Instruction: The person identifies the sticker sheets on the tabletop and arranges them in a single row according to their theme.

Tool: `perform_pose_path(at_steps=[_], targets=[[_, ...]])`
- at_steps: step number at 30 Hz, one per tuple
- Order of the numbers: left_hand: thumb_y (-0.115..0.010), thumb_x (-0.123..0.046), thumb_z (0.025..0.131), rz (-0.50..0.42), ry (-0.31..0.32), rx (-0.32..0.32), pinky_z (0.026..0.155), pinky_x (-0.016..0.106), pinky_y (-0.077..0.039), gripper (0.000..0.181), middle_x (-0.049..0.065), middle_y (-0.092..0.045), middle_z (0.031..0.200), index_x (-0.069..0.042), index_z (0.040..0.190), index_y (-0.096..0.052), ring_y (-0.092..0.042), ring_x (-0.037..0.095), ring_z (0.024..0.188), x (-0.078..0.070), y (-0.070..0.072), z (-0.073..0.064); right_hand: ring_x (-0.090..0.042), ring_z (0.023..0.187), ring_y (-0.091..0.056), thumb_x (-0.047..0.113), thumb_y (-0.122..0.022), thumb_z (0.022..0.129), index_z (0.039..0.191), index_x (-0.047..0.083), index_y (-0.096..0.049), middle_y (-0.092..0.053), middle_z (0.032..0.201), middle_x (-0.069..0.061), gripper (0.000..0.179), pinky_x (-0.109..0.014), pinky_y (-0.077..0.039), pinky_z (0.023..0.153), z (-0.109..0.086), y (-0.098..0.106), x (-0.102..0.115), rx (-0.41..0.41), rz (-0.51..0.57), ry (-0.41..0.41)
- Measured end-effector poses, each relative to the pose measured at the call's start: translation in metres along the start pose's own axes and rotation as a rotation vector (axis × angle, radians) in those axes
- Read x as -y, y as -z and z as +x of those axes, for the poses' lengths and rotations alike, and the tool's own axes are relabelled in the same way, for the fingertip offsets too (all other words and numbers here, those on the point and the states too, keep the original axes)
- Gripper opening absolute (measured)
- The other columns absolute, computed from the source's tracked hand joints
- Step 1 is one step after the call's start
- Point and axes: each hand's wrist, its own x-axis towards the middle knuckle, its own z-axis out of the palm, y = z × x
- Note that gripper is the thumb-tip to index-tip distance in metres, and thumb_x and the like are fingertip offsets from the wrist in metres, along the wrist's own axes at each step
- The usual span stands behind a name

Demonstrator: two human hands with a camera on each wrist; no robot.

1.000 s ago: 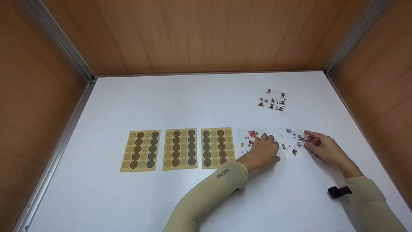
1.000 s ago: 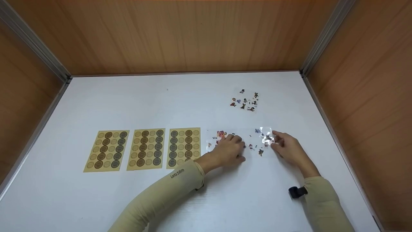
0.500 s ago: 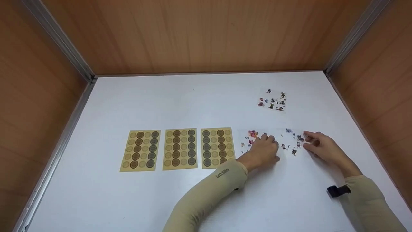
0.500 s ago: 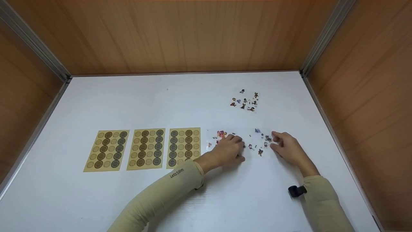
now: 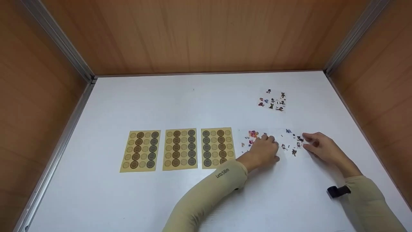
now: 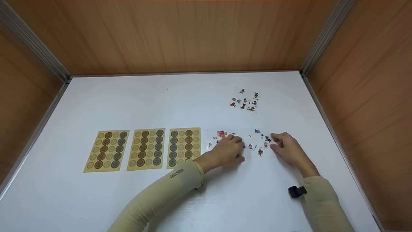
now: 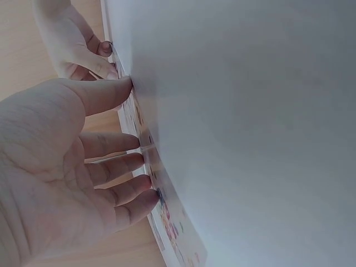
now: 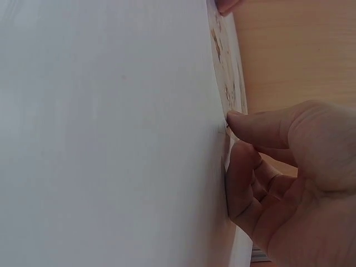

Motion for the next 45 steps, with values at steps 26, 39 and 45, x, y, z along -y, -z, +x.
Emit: perform_pose_path(at_steps=[26, 39, 45], targets=[[-0.052, -0.046, 0.105, -0.14, -0.089, -0.164, 0.119, 0.037, -0.033, 0.063, 0.005, -0.026, 0.166, -0.02, 0.159, -0.034, -0.026, 0.021, 0.151, 0.06, 0.076, 0.016, -0.051, 0.141, -0.032, 0.037, -0.06, 0.103, 0.156, -0.002, -0.032, -0.032, 0.156, -0.032, 0.071, -0.068, -0.034, 0.109, 0.083, 0.062, 0.015, -0.029, 0.042, 0.019], [-0.044, -0.044, 0.108, -0.234, 0.125, -0.008, 0.125, 0.035, -0.013, 0.062, 0.001, -0.019, 0.168, -0.021, 0.162, -0.027, -0.01, 0.024, 0.155, 0.121, 0.072, 0.05, -0.042, 0.151, 0.013, 0.058, -0.035, 0.105, 0.163, 0.018, 0.004, 0.01, 0.168, -0.013, 0.081, -0.063, 0.005, 0.12, 0.143, 0.04, 0.002, 0.117, 0.021, -0.142], [-0.046, -0.043, 0.107, -0.403, 0.27, 0.101, 0.126, 0.039, -0.009, 0.066, 0.002, -0.012, 0.169, -0.019, 0.163, -0.021, -0.007, 0.023, 0.155, 0.129, 0.049, 0.051, -0.044, 0.145, 0.029, 0.06, -0.029, 0.106, 0.162, 0.012, 0.008, 0.024, 0.164, -0.012, 0.082, -0.072, 0.015, 0.111, 0.145, 0.029, 0.0, 0.264, -0.043, -0.213]])
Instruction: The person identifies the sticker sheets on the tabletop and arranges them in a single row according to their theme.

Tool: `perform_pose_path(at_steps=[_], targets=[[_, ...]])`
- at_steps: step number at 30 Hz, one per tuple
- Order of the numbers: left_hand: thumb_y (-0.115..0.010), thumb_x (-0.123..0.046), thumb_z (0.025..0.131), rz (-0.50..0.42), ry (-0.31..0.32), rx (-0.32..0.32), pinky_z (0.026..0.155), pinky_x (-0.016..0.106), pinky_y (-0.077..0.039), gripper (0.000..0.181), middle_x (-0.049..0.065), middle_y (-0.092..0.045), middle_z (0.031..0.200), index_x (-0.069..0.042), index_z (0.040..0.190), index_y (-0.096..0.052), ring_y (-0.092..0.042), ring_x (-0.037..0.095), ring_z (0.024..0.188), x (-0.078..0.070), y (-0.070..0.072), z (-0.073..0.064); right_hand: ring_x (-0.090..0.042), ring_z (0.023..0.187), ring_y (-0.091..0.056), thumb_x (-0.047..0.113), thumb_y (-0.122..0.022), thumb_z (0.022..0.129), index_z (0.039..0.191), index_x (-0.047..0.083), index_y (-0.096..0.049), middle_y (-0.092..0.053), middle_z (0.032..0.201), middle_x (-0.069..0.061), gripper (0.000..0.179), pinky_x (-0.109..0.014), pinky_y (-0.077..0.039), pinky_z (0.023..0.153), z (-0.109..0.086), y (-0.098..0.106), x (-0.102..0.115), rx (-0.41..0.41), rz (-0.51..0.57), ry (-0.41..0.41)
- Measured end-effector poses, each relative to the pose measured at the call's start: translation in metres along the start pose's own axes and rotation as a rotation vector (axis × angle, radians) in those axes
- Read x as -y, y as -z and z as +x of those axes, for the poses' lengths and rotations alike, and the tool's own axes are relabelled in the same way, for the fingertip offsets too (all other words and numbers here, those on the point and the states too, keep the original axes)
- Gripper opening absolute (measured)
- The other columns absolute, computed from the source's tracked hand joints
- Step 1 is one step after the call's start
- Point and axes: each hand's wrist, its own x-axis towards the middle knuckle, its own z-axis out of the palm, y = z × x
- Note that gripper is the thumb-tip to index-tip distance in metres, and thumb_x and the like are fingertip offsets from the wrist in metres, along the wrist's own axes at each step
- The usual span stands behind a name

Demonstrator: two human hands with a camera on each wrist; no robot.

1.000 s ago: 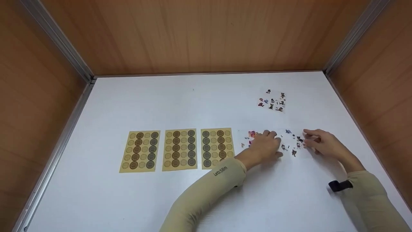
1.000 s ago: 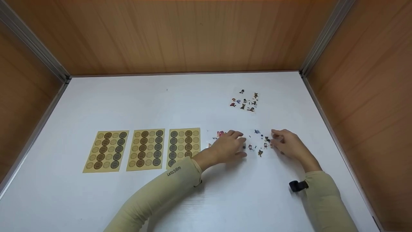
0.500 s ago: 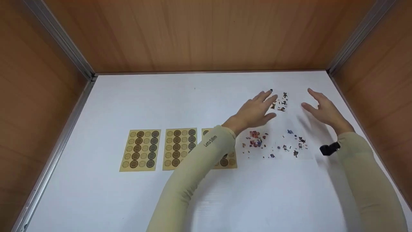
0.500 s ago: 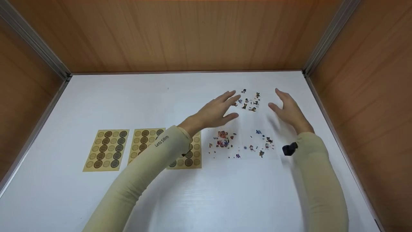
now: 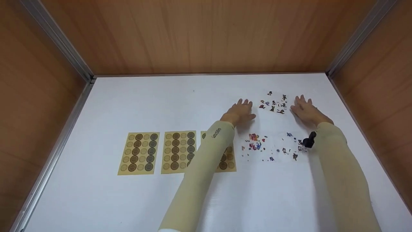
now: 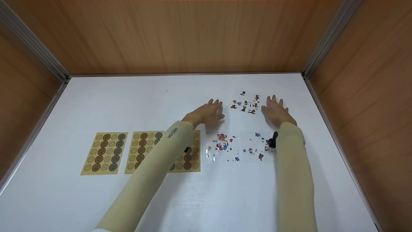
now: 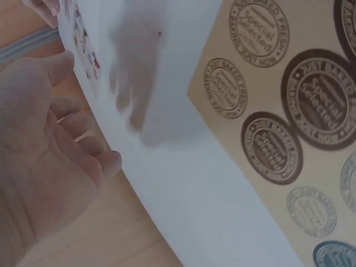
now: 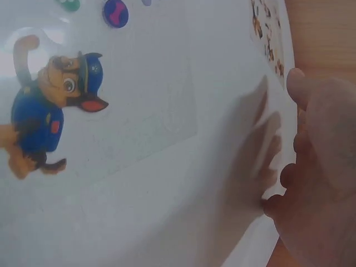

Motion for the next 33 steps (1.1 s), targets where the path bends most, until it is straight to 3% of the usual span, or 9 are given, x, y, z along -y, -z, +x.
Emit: perform_pose_path(at_steps=[3, 5, 11, 22, 28, 33], targets=[[-0.05, -0.042, 0.106, -0.117, 0.094, 0.009, 0.126, 0.044, -0.009, 0.069, 0.002, -0.01, 0.17, -0.019, 0.164, -0.021, -0.006, 0.025, 0.155, 0.005, -0.008, -0.002, -0.044, 0.145, 0.028, 0.056, -0.031, 0.107, 0.162, 0.011, 0.007, 0.023, 0.164, -0.015, 0.08, -0.071, 0.017, 0.111, 0.003, -0.004, 0.003, 0.053, -0.013, 0.009], [-0.051, -0.041, 0.105, -0.157, 0.12, -0.006, 0.126, 0.043, -0.007, 0.07, 0.003, -0.009, 0.17, -0.017, 0.163, -0.021, -0.005, 0.025, 0.156, 0.007, -0.011, -0.003, -0.044, 0.145, 0.028, 0.054, -0.034, 0.107, 0.162, 0.01, 0.005, 0.022, 0.164, -0.016, 0.08, -0.07, 0.02, 0.111, 0.006, -0.006, 0.007, 0.07, -0.015, 0.025], [-0.049, -0.038, 0.106, -0.115, 0.087, -0.039, 0.126, 0.036, 0.0, 0.068, 0.006, -0.008, 0.17, -0.012, 0.163, -0.022, -0.001, 0.023, 0.156, 0.011, -0.015, -0.004, -0.046, 0.145, 0.028, 0.052, -0.039, 0.107, 0.162, 0.009, 0.002, 0.02, 0.165, -0.019, 0.082, -0.069, 0.023, 0.109, 0.012, -0.01, 0.017, 0.086, -0.044, 0.061], [-0.059, -0.045, 0.101, -0.036, 0.018, 0.007, 0.126, 0.037, -0.002, 0.081, 0.009, -0.007, 0.17, -0.008, 0.162, -0.02, -0.001, 0.024, 0.156, 0.021, -0.008, -0.003, -0.041, 0.147, 0.026, 0.063, -0.054, 0.097, 0.164, 0.015, -0.001, 0.019, 0.167, -0.014, 0.098, -0.068, 0.022, 0.111, 0.017, -0.021, 0.042, 0.152, -0.103, 0.101], [-0.069, -0.05, 0.094, -0.052, 0.036, 0.009, 0.126, 0.037, -0.002, 0.095, 0.006, -0.005, 0.17, -0.012, 0.164, -0.017, 0.0, 0.021, 0.156, 0.029, -0.007, -0.003, -0.042, 0.15, 0.018, 0.065, -0.065, 0.089, 0.164, 0.014, -0.006, 0.012, 0.168, -0.014, 0.108, -0.068, 0.012, 0.116, 0.025, -0.022, 0.062, 0.211, -0.191, 0.115], [-0.077, -0.054, 0.086, -0.076, 0.054, 0.012, 0.125, 0.038, -0.002, 0.107, 0.004, -0.003, 0.17, -0.015, 0.164, -0.015, 0.002, 0.021, 0.156, 0.037, -0.005, -0.002, -0.041, 0.151, 0.016, 0.061, -0.072, 0.086, 0.164, 0.017, -0.008, 0.01, 0.169, -0.01, 0.11, -0.068, 0.008, 0.117, 0.028, -0.03, 0.077, 0.227, -0.186, 0.159]])
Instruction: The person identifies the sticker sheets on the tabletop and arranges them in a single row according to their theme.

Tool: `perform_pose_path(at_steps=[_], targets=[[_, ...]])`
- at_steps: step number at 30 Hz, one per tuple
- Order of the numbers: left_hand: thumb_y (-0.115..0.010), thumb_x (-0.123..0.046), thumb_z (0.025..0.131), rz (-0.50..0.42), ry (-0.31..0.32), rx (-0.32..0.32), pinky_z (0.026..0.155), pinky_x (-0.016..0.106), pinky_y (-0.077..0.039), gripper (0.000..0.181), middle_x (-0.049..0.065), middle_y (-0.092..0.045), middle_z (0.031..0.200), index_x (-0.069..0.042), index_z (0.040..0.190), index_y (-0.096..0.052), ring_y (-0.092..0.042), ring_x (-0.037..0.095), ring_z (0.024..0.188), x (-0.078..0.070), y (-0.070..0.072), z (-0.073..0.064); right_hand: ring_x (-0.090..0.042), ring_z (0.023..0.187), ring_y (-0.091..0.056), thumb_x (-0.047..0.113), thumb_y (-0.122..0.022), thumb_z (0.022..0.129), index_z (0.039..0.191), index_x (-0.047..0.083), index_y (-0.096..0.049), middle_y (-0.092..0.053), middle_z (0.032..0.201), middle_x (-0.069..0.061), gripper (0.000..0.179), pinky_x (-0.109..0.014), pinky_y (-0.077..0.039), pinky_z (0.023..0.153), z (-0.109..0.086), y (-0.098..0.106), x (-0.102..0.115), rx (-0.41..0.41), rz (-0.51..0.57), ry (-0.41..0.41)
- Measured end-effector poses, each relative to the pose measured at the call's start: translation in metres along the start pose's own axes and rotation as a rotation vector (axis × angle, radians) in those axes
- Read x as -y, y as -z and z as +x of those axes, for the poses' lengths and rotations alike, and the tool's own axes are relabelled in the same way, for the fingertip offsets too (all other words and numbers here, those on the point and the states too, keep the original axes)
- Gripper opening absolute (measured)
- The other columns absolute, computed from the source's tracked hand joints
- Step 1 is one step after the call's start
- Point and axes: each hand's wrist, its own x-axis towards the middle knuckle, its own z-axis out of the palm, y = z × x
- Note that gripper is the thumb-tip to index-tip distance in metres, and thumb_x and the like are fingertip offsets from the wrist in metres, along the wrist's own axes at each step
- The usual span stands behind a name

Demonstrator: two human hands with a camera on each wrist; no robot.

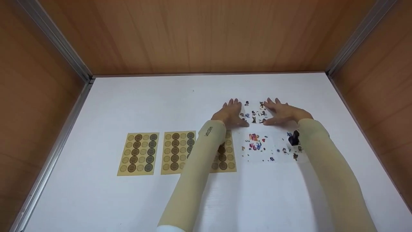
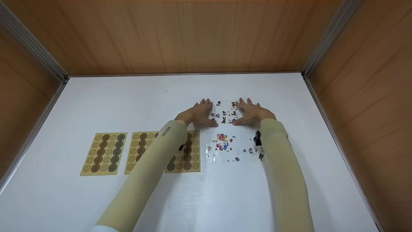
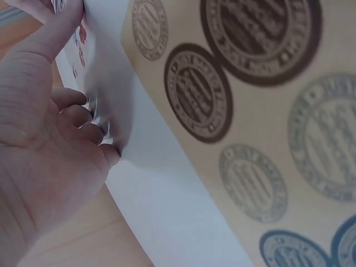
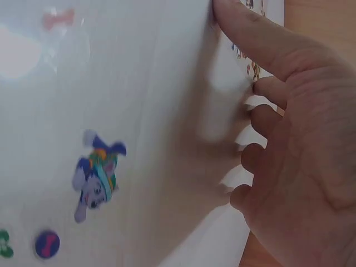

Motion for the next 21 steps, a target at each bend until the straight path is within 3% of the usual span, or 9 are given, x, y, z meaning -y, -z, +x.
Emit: perform_pose_path(at_steps=[7, 16, 21], targets=[[-0.079, -0.061, 0.08, 0.07, -0.023, -0.01, 0.126, 0.039, -0.003, 0.116, 0.006, -0.005, 0.17, -0.013, 0.164, -0.014, 0.0, 0.022, 0.156, 0.009, 0.004, 0.002, -0.047, 0.15, 0.013, 0.066, -0.071, 0.085, 0.164, 0.036, -0.012, 0.01, 0.169, -0.006, 0.103, -0.076, 0.005, 0.113, 0.004, -0.009, 0.014, -0.016, 0.022, -0.019], [-0.079, -0.056, 0.083, 0.028, -0.042, -0.03, 0.126, 0.039, -0.006, 0.108, 0.003, -0.01, 0.17, -0.016, 0.164, -0.019, -0.006, 0.02, 0.155, 0.011, -0.002, -0.003, -0.048, 0.149, 0.015, 0.067, -0.071, 0.084, 0.164, 0.032, -0.011, 0.01, 0.169, -0.006, 0.106, -0.072, 0.01, 0.114, 0.007, -0.013, 0.012, -0.029, 0.014, 0.005], [-0.079, -0.056, 0.083, 0.036, -0.046, -0.04, 0.126, 0.04, -0.009, 0.106, 0.002, -0.012, 0.17, -0.019, 0.163, -0.02, -0.008, 0.022, 0.155, 0.011, -0.003, -0.003, -0.057, 0.145, 0.014, 0.068, -0.074, 0.08, 0.163, 0.037, -0.005, 0.012, 0.167, -0.014, 0.112, -0.078, 0.007, 0.11, 0.007, -0.014, 0.013, -0.035, 0.045, -0.03]])
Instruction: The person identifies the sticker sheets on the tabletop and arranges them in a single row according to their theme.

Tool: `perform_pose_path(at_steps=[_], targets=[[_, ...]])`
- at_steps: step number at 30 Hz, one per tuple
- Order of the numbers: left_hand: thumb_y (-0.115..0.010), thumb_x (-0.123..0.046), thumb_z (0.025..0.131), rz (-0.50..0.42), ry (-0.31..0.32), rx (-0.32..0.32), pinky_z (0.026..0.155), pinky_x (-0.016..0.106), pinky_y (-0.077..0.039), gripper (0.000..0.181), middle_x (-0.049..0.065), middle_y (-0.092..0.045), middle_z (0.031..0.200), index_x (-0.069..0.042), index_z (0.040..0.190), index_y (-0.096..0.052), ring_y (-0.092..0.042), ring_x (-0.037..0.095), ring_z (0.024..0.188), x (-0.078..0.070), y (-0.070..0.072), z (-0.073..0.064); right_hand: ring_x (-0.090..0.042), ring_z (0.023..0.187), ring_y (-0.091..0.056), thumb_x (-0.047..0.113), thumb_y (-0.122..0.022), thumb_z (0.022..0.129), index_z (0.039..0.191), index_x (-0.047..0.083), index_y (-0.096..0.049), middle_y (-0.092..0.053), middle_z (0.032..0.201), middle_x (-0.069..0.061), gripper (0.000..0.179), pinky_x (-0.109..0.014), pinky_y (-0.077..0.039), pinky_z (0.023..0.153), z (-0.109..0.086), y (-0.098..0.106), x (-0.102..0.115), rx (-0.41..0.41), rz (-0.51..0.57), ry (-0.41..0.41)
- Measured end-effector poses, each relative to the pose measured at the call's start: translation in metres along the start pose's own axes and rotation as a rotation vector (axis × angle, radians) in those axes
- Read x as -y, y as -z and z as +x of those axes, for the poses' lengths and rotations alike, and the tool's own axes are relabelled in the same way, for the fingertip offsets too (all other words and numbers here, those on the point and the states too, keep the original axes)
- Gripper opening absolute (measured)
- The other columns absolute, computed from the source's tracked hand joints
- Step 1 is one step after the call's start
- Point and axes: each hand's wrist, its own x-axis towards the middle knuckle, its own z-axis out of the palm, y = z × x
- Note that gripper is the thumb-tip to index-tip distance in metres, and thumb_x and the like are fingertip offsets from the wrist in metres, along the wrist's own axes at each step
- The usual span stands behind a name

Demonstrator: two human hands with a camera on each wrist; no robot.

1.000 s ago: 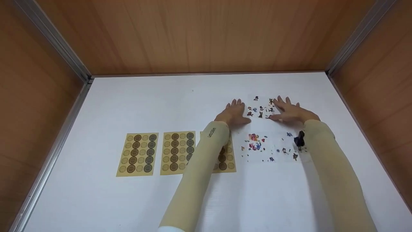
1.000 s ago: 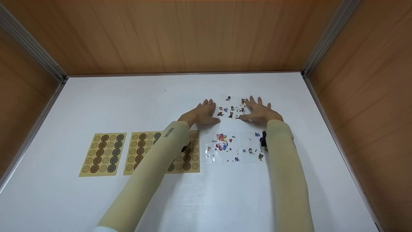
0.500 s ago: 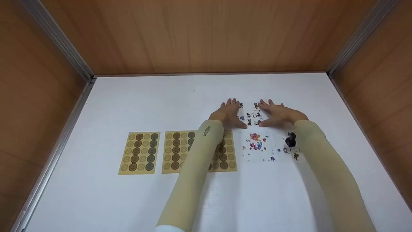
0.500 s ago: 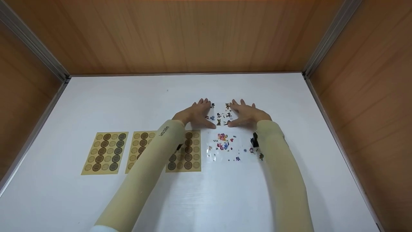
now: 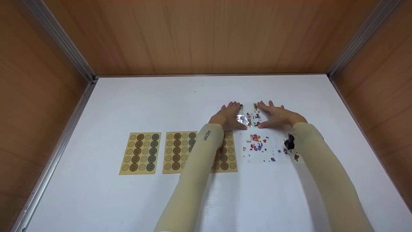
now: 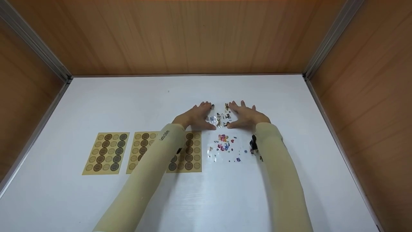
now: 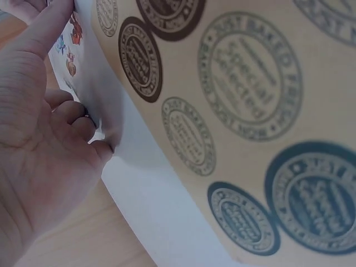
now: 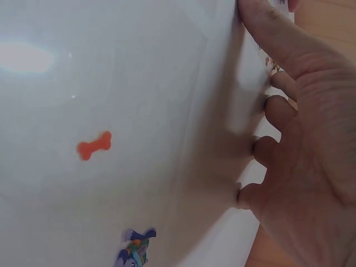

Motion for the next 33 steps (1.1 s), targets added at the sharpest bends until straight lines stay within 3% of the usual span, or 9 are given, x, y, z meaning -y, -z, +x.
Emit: perform_pose_path(at_steps=[3, 9, 15, 23, 28, 33], targets=[[-0.079, -0.055, 0.083, -0.008, 0.005, -0.001, 0.126, 0.042, -0.01, 0.105, 0.002, -0.013, 0.17, -0.02, 0.163, -0.021, -0.01, 0.024, 0.155, 0.0, 0.0, 0.001, -0.063, 0.142, 0.013, 0.07, -0.074, 0.079, 0.162, 0.04, 0.0, 0.014, 0.166, -0.02, 0.116, -0.081, 0.005, 0.108, 0.001, 0.0, -0.001, -0.008, 0.015, -0.023], [-0.08, -0.051, 0.084, -0.056, 0.026, -0.011, 0.125, 0.046, -0.014, 0.1, 0.002, -0.018, 0.169, -0.023, 0.163, -0.024, -0.014, 0.029, 0.154, -0.002, 0.0, 0.002, -0.061, 0.142, 0.015, 0.07, -0.074, 0.078, 0.162, 0.042, 0.002, 0.015, 0.166, -0.019, 0.117, -0.078, 0.007, 0.109, 0.002, 0.001, -0.003, -0.024, 0.04, -0.025], [-0.081, -0.047, 0.085, -0.078, 0.004, -0.039, 0.125, 0.042, -0.017, 0.096, 0.003, -0.025, 0.167, -0.021, 0.161, -0.03, -0.02, 0.026, 0.153, -0.002, 0.0, 0.002, -0.061, 0.143, 0.012, 0.064, -0.076, 0.08, 0.164, 0.034, -0.003, 0.011, 0.166, -0.023, 0.116, -0.077, 0.005, 0.112, 0.003, 0.002, -0.004, -0.054, 0.031, 0.03], [-0.079, -0.046, 0.087, -0.108, 0.044, -0.036, 0.125, 0.046, -0.014, 0.092, 0.003, -0.02, 0.168, -0.024, 0.161, -0.03, -0.015, 0.029, 0.154, -0.001, 0.001, 0.004, -0.048, 0.15, 0.012, 0.06, -0.077, 0.083, 0.164, 0.033, -0.007, 0.007, 0.168, -0.017, 0.111, -0.069, 0.008, 0.116, 0.007, 0.006, -0.003, -0.054, 0.091, 0.047], [-0.078, -0.044, 0.089, -0.137, 0.05, -0.031, 0.125, 0.046, -0.012, 0.09, 0.002, -0.018, 0.169, -0.025, 0.162, -0.029, -0.011, 0.029, 0.155, -0.001, 0.0, 0.004, -0.028, 0.155, -0.002, 0.049, -0.077, 0.088, 0.165, 0.029, -0.012, -0.012, 0.169, -0.002, 0.103, -0.057, 0.002, 0.123, 0.005, 0.01, -0.005, -0.042, 0.288, 0.114], [-0.078, -0.043, 0.089, -0.153, 0.059, -0.029, 0.125, 0.046, -0.011, 0.09, 0.001, -0.017, 0.169, -0.025, 0.162, -0.029, -0.01, 0.027, 0.155, 0.0, -0.001, 0.005, -0.027, 0.151, -0.027, 0.036, -0.071, 0.097, 0.162, 0.021, -0.027, -0.037, 0.161, -0.006, 0.08, -0.054, -0.011, 0.124, 0.004, 0.014, -0.001, -0.044, 0.55, 0.162]])
